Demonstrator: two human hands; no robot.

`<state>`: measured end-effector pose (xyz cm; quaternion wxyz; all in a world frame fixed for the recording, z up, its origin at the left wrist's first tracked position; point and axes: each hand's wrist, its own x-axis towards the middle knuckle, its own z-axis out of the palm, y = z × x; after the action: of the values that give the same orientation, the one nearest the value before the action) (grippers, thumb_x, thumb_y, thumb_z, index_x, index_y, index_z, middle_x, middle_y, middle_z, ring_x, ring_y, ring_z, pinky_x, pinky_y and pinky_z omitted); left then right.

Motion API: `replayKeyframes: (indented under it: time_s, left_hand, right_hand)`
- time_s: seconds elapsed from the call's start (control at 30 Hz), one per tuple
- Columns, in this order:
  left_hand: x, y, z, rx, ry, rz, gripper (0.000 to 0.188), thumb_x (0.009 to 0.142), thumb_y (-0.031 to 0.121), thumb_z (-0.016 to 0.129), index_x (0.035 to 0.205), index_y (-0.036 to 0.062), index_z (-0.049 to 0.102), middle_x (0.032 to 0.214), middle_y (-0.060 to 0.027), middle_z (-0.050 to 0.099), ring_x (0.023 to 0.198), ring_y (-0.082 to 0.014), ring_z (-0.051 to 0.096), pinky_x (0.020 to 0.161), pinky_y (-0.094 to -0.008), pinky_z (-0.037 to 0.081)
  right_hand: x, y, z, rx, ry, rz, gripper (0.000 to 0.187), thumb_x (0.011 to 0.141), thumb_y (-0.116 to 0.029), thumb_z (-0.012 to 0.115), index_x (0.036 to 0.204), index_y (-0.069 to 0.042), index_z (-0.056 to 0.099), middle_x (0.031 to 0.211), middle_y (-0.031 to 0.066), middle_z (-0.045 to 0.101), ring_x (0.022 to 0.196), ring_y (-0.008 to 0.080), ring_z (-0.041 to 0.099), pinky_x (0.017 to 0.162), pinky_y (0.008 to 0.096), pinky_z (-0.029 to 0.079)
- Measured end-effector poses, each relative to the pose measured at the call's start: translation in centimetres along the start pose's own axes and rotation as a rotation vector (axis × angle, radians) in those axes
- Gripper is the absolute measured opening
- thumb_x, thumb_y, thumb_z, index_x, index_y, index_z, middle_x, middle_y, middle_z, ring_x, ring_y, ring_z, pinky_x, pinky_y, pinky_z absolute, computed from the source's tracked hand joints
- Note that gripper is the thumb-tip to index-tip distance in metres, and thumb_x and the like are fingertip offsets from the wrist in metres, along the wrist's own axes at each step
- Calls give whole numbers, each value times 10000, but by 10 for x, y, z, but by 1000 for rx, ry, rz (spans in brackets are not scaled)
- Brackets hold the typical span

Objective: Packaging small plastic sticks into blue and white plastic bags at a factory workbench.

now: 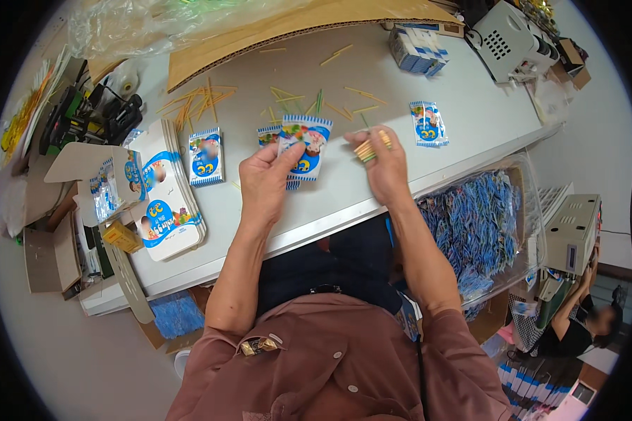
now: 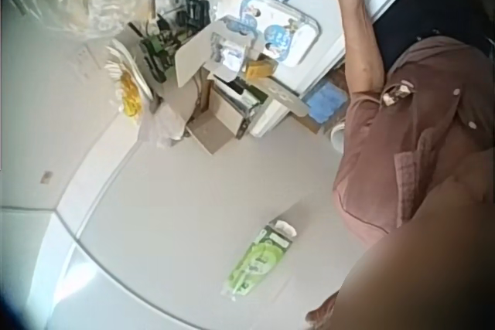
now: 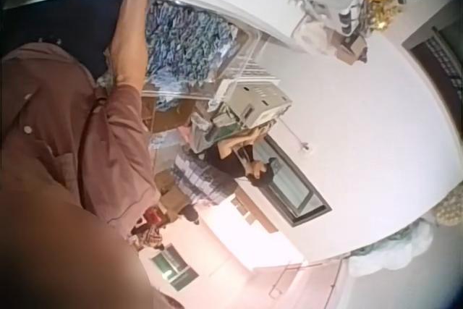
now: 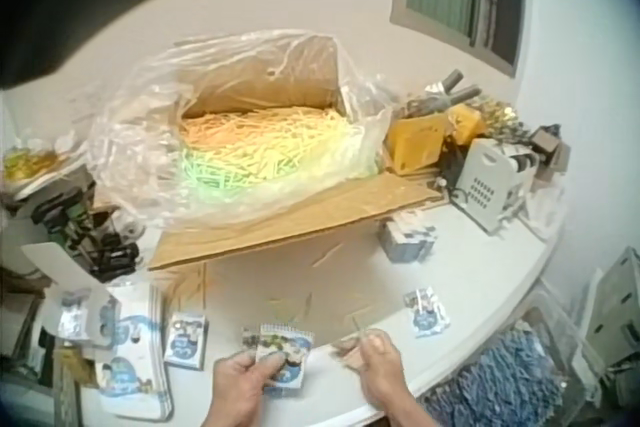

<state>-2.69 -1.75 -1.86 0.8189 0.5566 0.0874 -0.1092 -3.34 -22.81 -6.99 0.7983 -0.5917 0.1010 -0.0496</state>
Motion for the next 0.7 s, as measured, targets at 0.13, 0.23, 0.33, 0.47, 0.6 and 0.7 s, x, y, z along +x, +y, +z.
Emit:
replayKeyframes:
  time_s: [0.13, 0.23, 0.33, 0.47, 0.6, 0.7]
  left_hand:
    - [-9, -12, -12, 145, -100, 58, 211, 917, 144, 696, 1008, -43, 725, 884, -65, 725, 766, -61, 628, 688, -209, 494]
    - [-19, -17, -11, 230, -131, 64, 217, 930, 152, 684, 1005, -48, 723, 863, -52, 721, 753, -51, 611, 677, -212, 489]
    - [-29, -22, -9, 186, -198, 60, 210, 933, 138, 678, 1018, -48, 722, 860, -53, 721, 757, -51, 614, 682, -208, 491]
    - [-36, -22, 0, 60, -145, 3, 197, 921, 123, 692, 1022, -43, 725, 878, -67, 729, 765, -59, 630, 696, -206, 502]
    - [-33, -27, -4, 115, -133, 40, 200, 908, 122, 710, 1021, -41, 727, 895, -82, 735, 767, -69, 643, 697, -205, 512]
    - [-34, -28, -6, 105, -135, 42, 205, 910, 129, 710, 1016, -46, 726, 887, -78, 734, 767, -67, 640, 691, -205, 511]
  right_hand:
    - [0, -19, -9, 545, -50, -26, 150, 1026, -157, 487, 1045, -32, 568, 1008, 116, 676, 1117, 313, 620, 1095, 458, 405]
    - [-4, -39, 3, 624, -124, -93, 155, 1027, -163, 488, 1050, -39, 577, 1006, 103, 677, 1130, 324, 614, 1114, 472, 384]
    - [-11, -60, 24, 609, -182, -140, 158, 1028, -168, 487, 1057, -41, 576, 1010, 102, 679, 1136, 327, 613, 1116, 473, 379]
    - [-20, -62, 38, 603, -226, -140, 157, 1029, -166, 483, 1087, -40, 558, 1011, 116, 680, 1143, 335, 614, 1121, 473, 372]
    - [-23, -51, 40, 629, -230, -112, 156, 1031, -163, 477, 1098, -40, 547, 1012, 131, 681, 1149, 346, 613, 1121, 474, 370]
    - [-25, -48, 38, 666, -215, -80, 156, 1032, -162, 472, 1091, -41, 549, 1015, 140, 682, 1149, 352, 613, 1120, 477, 371]
